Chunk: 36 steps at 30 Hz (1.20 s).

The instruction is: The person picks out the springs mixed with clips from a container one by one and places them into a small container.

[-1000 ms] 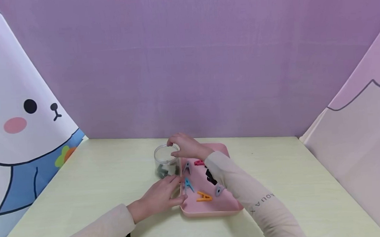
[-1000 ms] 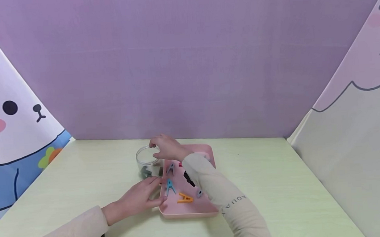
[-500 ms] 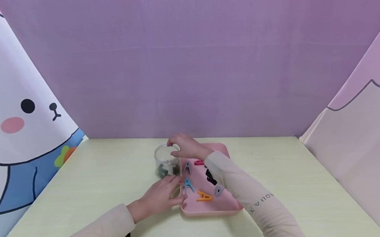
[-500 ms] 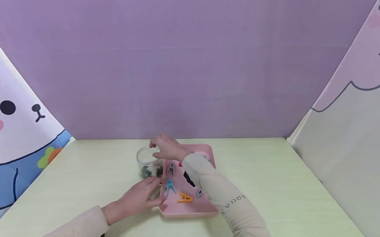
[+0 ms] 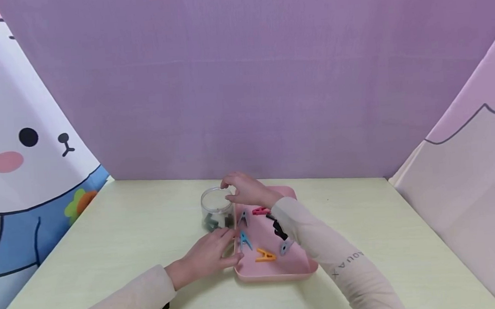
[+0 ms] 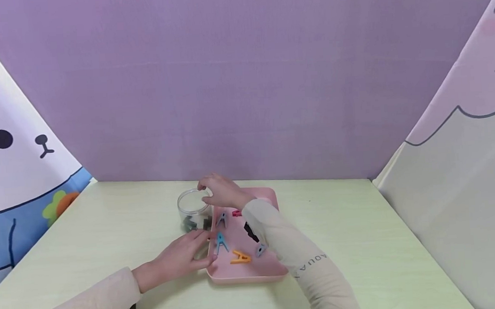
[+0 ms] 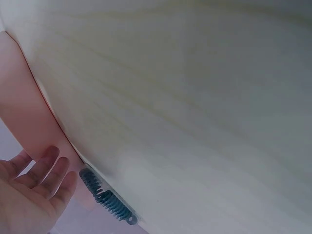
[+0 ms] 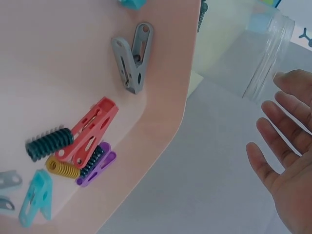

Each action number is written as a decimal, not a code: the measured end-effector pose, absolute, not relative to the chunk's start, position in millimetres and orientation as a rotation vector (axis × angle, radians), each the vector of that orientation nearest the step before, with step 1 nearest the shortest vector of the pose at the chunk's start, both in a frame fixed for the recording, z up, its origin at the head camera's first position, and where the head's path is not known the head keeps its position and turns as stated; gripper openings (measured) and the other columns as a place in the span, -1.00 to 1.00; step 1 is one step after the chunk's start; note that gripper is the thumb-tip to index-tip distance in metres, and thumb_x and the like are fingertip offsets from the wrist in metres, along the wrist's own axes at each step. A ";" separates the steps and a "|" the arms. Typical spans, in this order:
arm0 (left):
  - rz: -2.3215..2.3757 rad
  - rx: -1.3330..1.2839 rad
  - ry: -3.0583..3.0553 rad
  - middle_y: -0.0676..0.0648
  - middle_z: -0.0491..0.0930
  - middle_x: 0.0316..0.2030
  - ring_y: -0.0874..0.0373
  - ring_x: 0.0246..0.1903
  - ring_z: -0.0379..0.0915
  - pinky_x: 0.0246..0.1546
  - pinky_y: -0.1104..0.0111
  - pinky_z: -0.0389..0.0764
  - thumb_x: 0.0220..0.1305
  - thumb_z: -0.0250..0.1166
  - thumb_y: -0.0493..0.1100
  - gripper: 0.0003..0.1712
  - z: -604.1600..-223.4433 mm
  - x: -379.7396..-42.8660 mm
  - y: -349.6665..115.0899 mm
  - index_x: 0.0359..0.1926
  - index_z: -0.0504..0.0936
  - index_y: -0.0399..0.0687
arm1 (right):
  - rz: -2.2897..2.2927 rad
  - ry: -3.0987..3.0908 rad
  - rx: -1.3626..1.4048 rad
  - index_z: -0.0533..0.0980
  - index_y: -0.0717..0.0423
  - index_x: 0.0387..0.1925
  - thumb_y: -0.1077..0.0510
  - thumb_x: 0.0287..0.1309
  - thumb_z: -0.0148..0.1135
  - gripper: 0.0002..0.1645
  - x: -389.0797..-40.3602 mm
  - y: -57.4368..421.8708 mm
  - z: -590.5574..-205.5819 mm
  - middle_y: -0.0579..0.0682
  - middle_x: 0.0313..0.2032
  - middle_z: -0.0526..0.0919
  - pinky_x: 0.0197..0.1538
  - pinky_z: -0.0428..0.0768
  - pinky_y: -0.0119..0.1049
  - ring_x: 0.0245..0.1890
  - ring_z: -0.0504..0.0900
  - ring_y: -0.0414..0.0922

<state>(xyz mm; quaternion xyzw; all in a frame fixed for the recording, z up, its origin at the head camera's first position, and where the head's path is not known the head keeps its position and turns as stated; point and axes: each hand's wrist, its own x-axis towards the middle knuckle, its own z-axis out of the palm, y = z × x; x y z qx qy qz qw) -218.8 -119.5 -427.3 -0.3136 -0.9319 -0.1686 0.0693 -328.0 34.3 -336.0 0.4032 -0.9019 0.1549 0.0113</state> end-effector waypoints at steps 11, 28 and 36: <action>-0.528 -0.934 -2.789 -0.01 0.52 -0.07 0.18 -0.08 0.45 -0.07 0.25 0.55 0.13 0.14 0.25 -0.43 -427.3 -218.7 -118.7 0.03 0.45 0.00 | 0.485 -2.798 1.248 0.50 0.12 -0.05 0.13 0.14 0.17 -0.67 -325.2 54.5 -334.9 -0.03 -0.06 0.55 0.15 0.43 -0.20 0.05 0.43 -0.09; -0.517 -0.935 -2.785 0.01 0.53 -0.08 0.19 -0.09 0.46 -0.07 0.28 0.55 0.16 0.10 0.26 -0.44 -431.6 -219.7 -118.7 0.04 0.45 0.03 | 0.437 -2.886 1.101 0.50 0.09 -0.07 0.13 0.08 0.25 -0.66 -318.7 99.7 -360.7 -0.02 -0.09 0.56 0.06 0.50 -0.19 -0.02 0.47 -0.07; -0.514 -0.928 -2.793 -0.02 0.53 -0.06 0.15 -0.07 0.46 -0.05 0.25 0.55 0.15 0.10 0.27 -0.43 -432.0 -219.8 -118.8 0.04 0.45 0.03 | 0.467 -2.902 1.082 0.54 0.12 -0.16 0.18 0.02 0.30 -0.71 -316.3 116.9 -375.9 0.05 -0.17 0.60 0.08 0.46 -0.08 -0.13 0.51 -0.02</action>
